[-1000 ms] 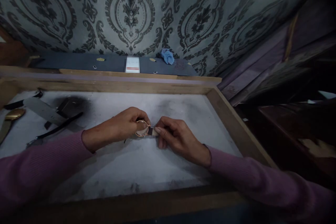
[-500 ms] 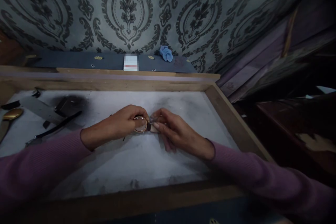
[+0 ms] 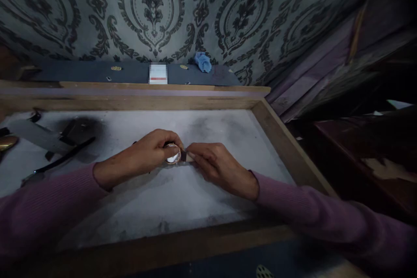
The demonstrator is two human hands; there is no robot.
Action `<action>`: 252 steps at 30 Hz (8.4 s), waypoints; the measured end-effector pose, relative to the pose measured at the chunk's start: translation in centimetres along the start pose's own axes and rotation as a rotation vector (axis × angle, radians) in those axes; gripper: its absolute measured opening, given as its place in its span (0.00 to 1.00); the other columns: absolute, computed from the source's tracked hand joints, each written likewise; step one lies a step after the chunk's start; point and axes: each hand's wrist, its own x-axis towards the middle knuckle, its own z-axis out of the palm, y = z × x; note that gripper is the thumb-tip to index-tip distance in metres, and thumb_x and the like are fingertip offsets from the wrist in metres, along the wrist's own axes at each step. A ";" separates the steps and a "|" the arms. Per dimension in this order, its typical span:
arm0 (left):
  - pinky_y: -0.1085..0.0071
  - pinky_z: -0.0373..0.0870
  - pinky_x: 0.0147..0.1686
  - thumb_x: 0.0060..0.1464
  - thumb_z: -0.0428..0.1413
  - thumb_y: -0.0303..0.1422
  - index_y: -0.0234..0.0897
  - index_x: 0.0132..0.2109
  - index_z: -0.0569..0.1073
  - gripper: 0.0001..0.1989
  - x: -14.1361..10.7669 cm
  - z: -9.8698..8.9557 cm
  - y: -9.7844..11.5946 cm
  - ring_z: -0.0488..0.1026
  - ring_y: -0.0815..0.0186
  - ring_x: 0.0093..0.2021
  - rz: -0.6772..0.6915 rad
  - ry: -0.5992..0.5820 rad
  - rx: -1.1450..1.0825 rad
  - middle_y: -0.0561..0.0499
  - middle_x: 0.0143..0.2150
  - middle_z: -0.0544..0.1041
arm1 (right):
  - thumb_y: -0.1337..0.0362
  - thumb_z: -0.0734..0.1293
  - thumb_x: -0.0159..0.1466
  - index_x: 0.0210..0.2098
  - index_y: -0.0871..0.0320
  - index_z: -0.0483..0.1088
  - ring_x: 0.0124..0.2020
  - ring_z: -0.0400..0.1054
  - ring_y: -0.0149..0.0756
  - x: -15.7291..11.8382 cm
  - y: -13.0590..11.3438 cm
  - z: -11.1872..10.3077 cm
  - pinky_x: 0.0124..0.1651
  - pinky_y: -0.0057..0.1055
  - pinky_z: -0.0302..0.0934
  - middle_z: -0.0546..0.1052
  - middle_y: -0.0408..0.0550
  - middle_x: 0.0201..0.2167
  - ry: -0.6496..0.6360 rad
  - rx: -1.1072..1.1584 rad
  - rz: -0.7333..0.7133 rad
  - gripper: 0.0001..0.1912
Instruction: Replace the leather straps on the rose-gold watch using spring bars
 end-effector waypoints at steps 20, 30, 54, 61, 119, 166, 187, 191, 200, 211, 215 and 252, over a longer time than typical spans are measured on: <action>0.71 0.59 0.28 0.46 0.51 0.32 0.32 0.31 0.72 0.08 0.1 0.5 -0.5 0.63 0.69 0.25 -0.048 0.087 -0.096 0.52 0.25 0.70 | 0.71 0.54 0.67 0.25 0.59 0.61 0.21 0.55 0.26 0.0 0.5 0.8 0.26 0.25 0.50 0.60 0.40 0.21 0.090 -0.070 -0.137 0.14; 0.72 0.58 0.28 0.46 0.51 0.33 0.32 0.31 0.72 0.08 0.3 0.1 -0.3 0.63 0.69 0.26 -0.047 0.060 -0.122 0.53 0.25 0.70 | 0.65 0.54 0.68 0.26 0.58 0.61 0.13 0.56 0.24 -0.1 -0.3 0.5 0.20 0.21 0.52 0.62 0.36 0.12 -0.014 0.201 0.125 0.15; 0.72 0.59 0.28 0.47 0.52 0.33 0.32 0.32 0.71 0.08 0.1 0.1 -0.1 0.64 0.69 0.27 -0.026 0.046 -0.173 0.53 0.26 0.71 | 0.63 0.55 0.68 0.28 0.60 0.63 0.16 0.65 0.26 -0.2 -0.1 0.5 0.21 0.22 0.62 0.69 0.41 0.15 -0.042 0.397 0.173 0.14; 0.72 0.59 0.30 0.46 0.52 0.34 0.32 0.32 0.71 0.09 0.1 0.1 0.0 0.64 0.68 0.29 -0.037 0.048 -0.163 0.52 0.28 0.71 | 0.66 0.54 0.68 0.30 0.60 0.64 0.17 0.66 0.27 -0.2 -0.1 0.3 0.22 0.22 0.63 0.70 0.41 0.16 -0.033 0.362 0.131 0.12; 0.72 0.57 0.28 0.47 0.52 0.34 0.35 0.31 0.68 0.06 0.1 0.2 -0.2 0.62 0.69 0.27 0.038 0.070 -0.143 0.54 0.26 0.68 | 0.68 0.54 0.68 0.27 0.59 0.62 0.16 0.68 0.26 -0.2 -0.2 0.2 0.21 0.20 0.60 0.70 0.40 0.15 -0.039 0.275 0.079 0.13; 0.72 0.58 0.29 0.48 0.52 0.34 0.35 0.30 0.69 0.07 0.1 0.1 0.0 0.63 0.69 0.27 0.039 0.069 -0.138 0.54 0.26 0.69 | 0.64 0.53 0.69 0.30 0.60 0.64 0.18 0.69 0.27 -0.1 -0.1 0.3 0.23 0.22 0.64 0.72 0.43 0.16 -0.055 0.320 0.103 0.14; 0.72 0.58 0.29 0.49 0.52 0.33 0.34 0.31 0.71 0.06 0.0 0.1 0.0 0.63 0.69 0.28 0.057 0.056 -0.144 0.53 0.26 0.70 | 0.66 0.53 0.69 0.31 0.61 0.64 0.19 0.70 0.29 -0.1 -0.3 0.1 0.24 0.25 0.66 0.74 0.45 0.18 -0.058 0.340 0.109 0.13; 0.72 0.57 0.29 0.48 0.52 0.33 0.35 0.30 0.71 0.06 -0.1 0.0 0.1 0.63 0.69 0.27 0.052 0.055 -0.114 0.54 0.25 0.69 | 0.64 0.54 0.69 0.31 0.61 0.65 0.19 0.70 0.28 -0.1 -0.3 0.0 0.25 0.24 0.66 0.73 0.44 0.18 -0.069 0.341 0.113 0.14; 0.73 0.60 0.29 0.47 0.53 0.32 0.35 0.29 0.71 0.05 0.0 -0.1 0.3 0.65 0.69 0.27 0.067 0.077 -0.140 0.54 0.25 0.71 | 0.60 0.53 0.70 0.38 0.64 0.68 0.21 0.71 0.29 -0.2 0.2 -0.2 0.27 0.25 0.68 0.76 0.47 0.20 -0.100 0.402 0.098 0.17; 0.73 0.59 0.28 0.47 0.54 0.31 0.34 0.28 0.72 0.05 0.0 -0.3 0.0 0.65 0.70 0.26 0.074 0.087 -0.160 0.54 0.25 0.71 | 0.55 0.53 0.71 0.41 0.66 0.69 0.23 0.72 0.29 -0.2 0.4 -0.1 0.29 0.26 0.70 0.77 0.49 0.22 -0.116 0.438 0.088 0.22; 0.73 0.60 0.29 0.47 0.54 0.31 0.35 0.29 0.73 0.05 0.0 -0.3 0.2 0.66 0.69 0.27 0.070 0.086 -0.165 0.54 0.25 0.72 | 0.53 0.53 0.70 0.41 0.65 0.69 0.23 0.72 0.29 -0.2 0.5 0.0 0.29 0.26 0.69 0.77 0.49 0.22 -0.111 0.439 0.078 0.23; 0.74 0.60 0.29 0.44 0.54 0.28 0.34 0.27 0.73 0.04 0.0 -0.3 0.2 0.66 0.71 0.26 0.074 0.085 -0.233 0.55 0.24 0.73 | 0.60 0.52 0.71 0.48 0.63 0.68 0.19 0.72 0.28 -0.3 0.9 -0.5 0.26 0.23 0.68 0.74 0.42 0.17 -0.106 0.300 -0.030 0.18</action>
